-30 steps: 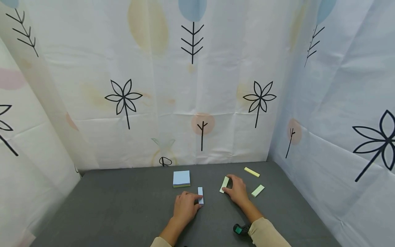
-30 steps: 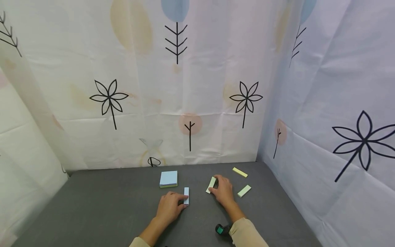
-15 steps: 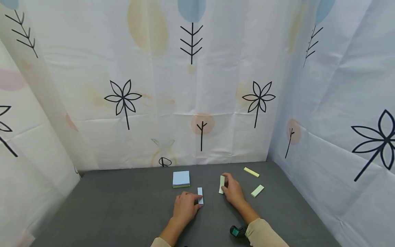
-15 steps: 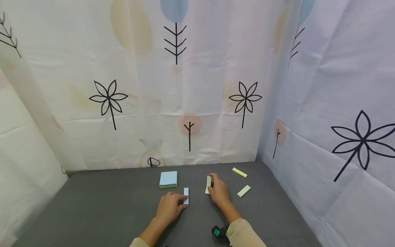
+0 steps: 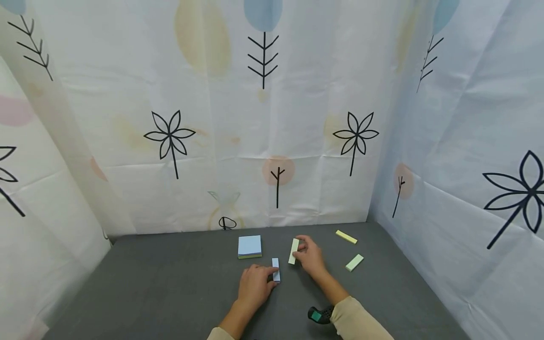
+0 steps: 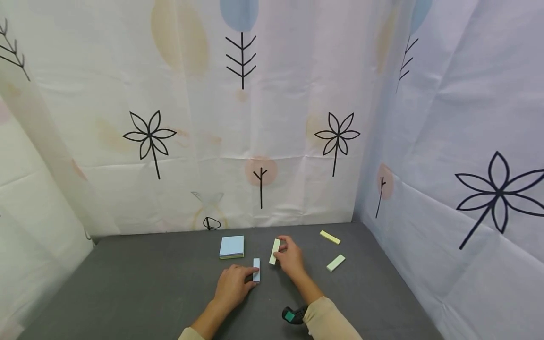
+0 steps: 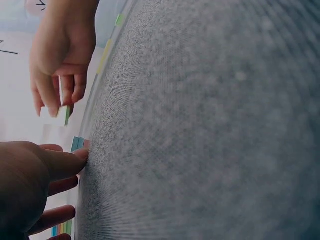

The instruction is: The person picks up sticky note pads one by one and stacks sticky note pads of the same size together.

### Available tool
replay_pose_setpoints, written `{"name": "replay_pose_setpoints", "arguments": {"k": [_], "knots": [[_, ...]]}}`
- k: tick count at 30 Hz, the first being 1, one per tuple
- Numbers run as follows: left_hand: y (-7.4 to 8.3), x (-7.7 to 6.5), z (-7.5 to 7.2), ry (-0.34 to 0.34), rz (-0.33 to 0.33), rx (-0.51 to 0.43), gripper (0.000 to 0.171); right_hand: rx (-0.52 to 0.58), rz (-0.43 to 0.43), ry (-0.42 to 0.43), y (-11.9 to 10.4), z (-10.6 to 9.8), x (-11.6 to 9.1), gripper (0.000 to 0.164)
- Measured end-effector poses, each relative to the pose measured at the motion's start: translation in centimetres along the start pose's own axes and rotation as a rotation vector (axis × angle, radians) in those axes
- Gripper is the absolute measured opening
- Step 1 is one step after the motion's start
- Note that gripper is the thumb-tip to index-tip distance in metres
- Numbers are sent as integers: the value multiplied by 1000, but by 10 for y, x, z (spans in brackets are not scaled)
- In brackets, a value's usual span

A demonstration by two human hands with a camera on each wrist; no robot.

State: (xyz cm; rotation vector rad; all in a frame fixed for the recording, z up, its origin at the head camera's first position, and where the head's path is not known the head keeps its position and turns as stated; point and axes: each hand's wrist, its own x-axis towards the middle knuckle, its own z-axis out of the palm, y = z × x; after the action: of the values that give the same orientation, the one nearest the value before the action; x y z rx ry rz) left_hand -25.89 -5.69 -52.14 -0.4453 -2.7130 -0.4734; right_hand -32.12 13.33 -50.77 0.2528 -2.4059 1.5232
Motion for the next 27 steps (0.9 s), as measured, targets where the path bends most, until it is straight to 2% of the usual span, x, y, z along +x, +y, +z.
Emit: {"name": "replay_pose_setpoints", "arguments": {"k": [5, 11, 17, 22, 27], "knots": [[-1, -1, 1, 37, 5, 1, 43, 174, 57, -30, -1, 17, 1, 47], [0, -1, 0, 40, 0, -11, 44, 242, 106, -54, 1, 33, 0, 46], [1, 0, 1, 32, -8, -15, 44, 197, 95, -59, 3, 40, 3, 41], [1, 1, 1, 48, 11, 1, 44, 136, 45, -98, 2, 39, 2, 34], [0, 1, 1, 40, 19, 9, 43, 27, -15, -133, 0, 38, 1, 29]]}}
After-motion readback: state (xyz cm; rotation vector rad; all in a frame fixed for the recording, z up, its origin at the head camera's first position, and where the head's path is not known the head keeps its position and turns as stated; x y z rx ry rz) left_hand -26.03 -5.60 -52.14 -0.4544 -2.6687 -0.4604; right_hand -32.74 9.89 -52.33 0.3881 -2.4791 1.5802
